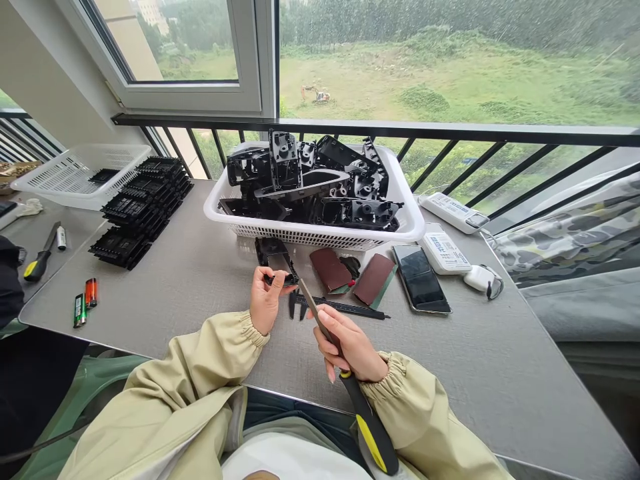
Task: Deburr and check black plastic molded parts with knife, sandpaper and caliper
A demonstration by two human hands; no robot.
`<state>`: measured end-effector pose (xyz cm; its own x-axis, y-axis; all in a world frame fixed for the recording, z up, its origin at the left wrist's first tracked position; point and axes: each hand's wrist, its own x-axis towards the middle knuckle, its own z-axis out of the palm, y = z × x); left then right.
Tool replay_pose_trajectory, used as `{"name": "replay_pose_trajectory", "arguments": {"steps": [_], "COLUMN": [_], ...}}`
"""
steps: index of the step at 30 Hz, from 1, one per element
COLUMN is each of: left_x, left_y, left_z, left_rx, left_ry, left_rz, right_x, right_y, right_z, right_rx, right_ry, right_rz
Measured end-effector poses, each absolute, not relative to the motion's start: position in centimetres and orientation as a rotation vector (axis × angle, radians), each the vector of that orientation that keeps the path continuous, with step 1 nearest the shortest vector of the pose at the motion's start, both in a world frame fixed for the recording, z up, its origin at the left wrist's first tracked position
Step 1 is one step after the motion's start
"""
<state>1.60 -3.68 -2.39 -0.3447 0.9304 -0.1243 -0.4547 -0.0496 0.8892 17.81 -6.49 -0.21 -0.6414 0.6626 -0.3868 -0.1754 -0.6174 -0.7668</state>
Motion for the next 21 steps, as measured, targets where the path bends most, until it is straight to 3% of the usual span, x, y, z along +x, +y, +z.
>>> {"name": "replay_pose_trajectory", "arguments": {"steps": [21], "left_x": [1.62], "left_y": [-4.29], "left_z": [-2.82], "left_rx": [0.747], "left_ry": [1.059], "left_rz": [1.555], "right_x": [17.87], "right_y": [-6.45], "right_z": [0.00], "right_rx": [-0.851], "right_ry": [-0.984], "right_rz": [2.341]}}
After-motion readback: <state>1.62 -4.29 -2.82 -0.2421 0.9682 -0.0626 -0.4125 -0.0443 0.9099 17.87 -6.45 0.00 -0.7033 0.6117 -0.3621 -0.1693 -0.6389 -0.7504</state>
